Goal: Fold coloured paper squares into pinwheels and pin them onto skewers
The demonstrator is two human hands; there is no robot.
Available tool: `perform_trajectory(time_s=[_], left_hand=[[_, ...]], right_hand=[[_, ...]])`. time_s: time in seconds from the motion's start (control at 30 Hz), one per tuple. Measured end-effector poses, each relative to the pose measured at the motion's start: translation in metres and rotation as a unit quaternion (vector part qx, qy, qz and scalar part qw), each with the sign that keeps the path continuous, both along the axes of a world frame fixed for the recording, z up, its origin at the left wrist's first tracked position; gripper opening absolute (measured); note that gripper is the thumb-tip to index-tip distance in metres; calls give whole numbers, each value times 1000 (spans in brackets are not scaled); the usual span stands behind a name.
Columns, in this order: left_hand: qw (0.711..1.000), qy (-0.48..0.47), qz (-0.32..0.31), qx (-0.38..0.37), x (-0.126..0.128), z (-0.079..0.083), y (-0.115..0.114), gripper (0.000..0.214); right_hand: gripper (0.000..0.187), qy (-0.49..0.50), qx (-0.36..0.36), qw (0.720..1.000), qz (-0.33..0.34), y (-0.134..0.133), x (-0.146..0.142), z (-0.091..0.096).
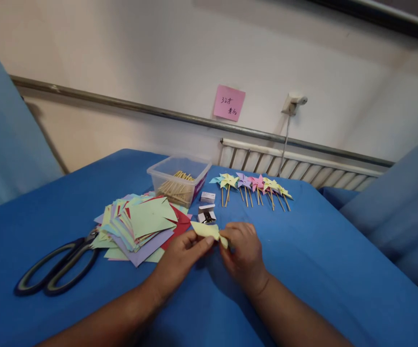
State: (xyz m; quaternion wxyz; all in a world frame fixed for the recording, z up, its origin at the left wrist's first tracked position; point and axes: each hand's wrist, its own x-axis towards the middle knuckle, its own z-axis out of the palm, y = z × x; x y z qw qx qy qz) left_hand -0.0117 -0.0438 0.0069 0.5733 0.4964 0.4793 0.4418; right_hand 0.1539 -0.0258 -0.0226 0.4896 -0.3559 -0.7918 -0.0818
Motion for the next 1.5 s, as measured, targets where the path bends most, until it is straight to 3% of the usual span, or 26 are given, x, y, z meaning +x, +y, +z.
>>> perform_trajectory(time_s=[0.13, 0.3, 0.5, 0.77, 1.0, 1.17, 1.27, 1.37, 1.43, 1.5], left_hand=[[994, -99, -20, -34, 4, 2, -5, 31], [982, -185, -34, -35, 3, 5, -6, 26], [980, -188, 19, -57, -1, 3, 0, 21], [969, -233, 31, -70, -5, 4, 5, 17], [972, -216, 37, -78, -6, 1, 4, 19], [985, -149, 60, -70, -5, -3, 7, 20], [993, -82, 57, -66, -3, -9, 9, 22], [997, -23, 29, -69, -1, -15, 9, 22], [997, 12, 4, -72, 1, -19, 8, 18], [996, 32, -17, -78, 1, -21, 6, 16]], right_hand=[[11, -64, 40, 997, -5, -5, -6, 4], [15, -103, 39, 994, -16, -9, -7, 9], [29, -134, 6, 991, 18, -11, -9, 8], [42, -161, -38, 985, 52, -14, -6, 8], [47, -124, -55, 988, 69, -13, -5, 6], [46, -53, -60, 993, 92, -16, -3, 3], [39, 56, -34, 995, 75, -7, -7, 17], [26, 107, -28, 992, 63, 24, -26, 50], [21, 70, -77, 994, 47, 59, -46, 76], [22, -45, -179, 983, -10, 99, -70, 99]])
